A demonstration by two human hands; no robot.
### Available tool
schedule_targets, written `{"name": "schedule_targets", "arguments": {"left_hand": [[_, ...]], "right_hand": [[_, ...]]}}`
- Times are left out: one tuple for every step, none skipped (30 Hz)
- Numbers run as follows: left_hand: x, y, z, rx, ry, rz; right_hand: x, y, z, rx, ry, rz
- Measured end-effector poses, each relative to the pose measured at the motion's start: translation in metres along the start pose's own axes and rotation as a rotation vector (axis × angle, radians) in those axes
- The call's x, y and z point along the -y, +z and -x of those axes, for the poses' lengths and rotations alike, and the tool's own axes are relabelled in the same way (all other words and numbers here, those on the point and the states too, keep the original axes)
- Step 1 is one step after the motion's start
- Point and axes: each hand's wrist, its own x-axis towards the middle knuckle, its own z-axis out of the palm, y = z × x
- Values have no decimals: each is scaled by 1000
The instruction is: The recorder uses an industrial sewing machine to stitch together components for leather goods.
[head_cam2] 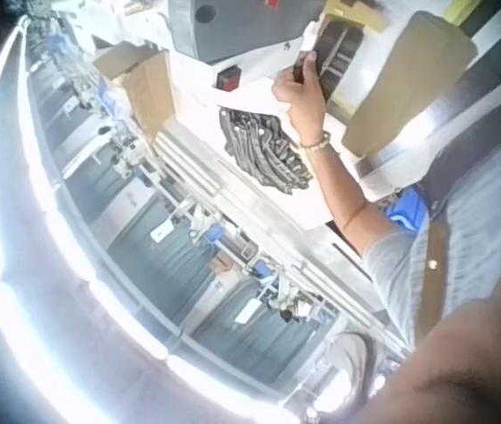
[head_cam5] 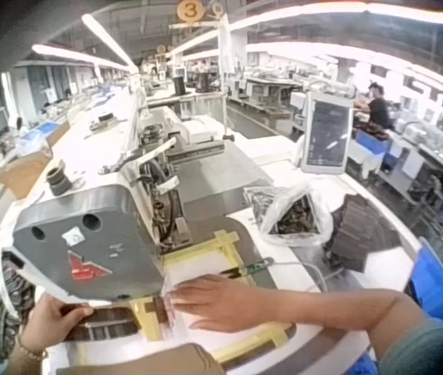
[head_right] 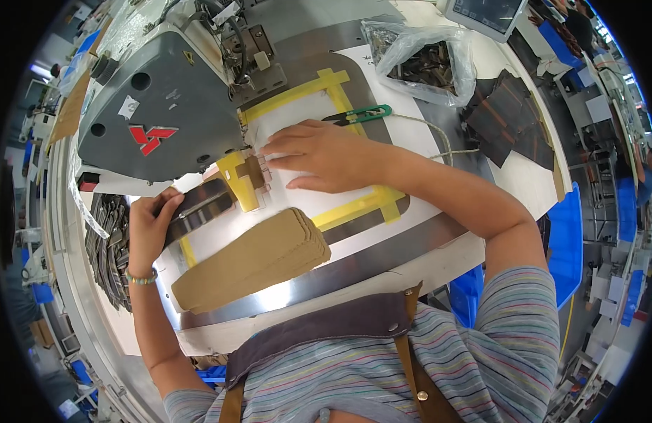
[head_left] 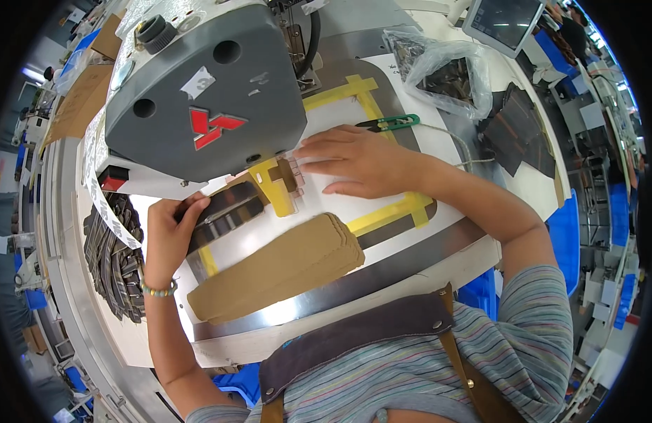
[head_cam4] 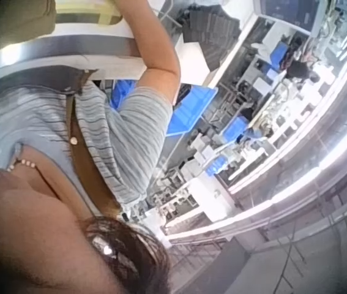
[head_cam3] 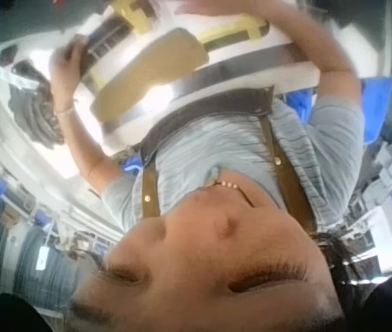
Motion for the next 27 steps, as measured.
{"name": "schedule_targets", "arguments": {"left_hand": [[3,7,-7,17,41,51],[5,14,-14,39,85,104],[7,20,-21,43,84,103],[7,22,-25,45,151,-3],[9,24,-28,48,218,-109],[14,27,-30,44,227,-143],[10,30,-31,47,225,-146],[0,35,-31,43,172,-193],[-10,40,-30,37,117,-242],[-20,45,-31,39,116,-247],[-30,53,-34,90,-106,-332],[-35,56,-37,139,-329,-417],[-24,62,-36,143,-325,-419],[-8,69,-31,27,-102,-325],[8,72,-27,-88,121,-228],[6,74,-29,-123,219,-236],[3,75,-29,-120,220,-236],[0,75,-28,-124,238,-291],[-3,74,-27,-132,254,-347],[0,74,-27,-133,252,-349],[4,75,-26,-136,281,-318],[4,76,-27,-137,312,-285],[3,76,-25,-138,312,-286],[1,75,-20,-149,299,-348],[-4,75,-17,-158,289,-407],[-9,73,-13,-155,290,-405],[-14,70,-10,-116,439,-468]], "right_hand": [[1,4,-2,-2,-2,-6],[3,8,-2,27,-32,27],[4,10,-1,55,-62,60],[4,11,-2,51,-65,55],[5,10,-2,77,-53,57],[6,9,-3,102,-42,60],[5,10,-2,100,-40,56],[5,11,-1,93,-34,44],[5,11,-1,86,-30,31],[4,12,-1,82,-30,28],[3,12,1,81,-15,27],[2,12,3,81,0,25],[2,10,5,78,6,26],[4,7,5,79,36,-19],[5,5,3,81,66,-65],[4,5,4,79,70,-65],[4,6,4,67,33,-37],[4,7,4,54,-4,-10],[4,8,3,53,-6,-10],[5,8,1,64,-17,7],[6,9,0,74,-28,23],[6,10,0,74,-28,24],[6,12,0,89,-25,43],[6,13,0,104,-22,63],[7,14,1,104,-18,63],[7,14,1,104,-11,65],[7,15,2,104,-4,66]]}}
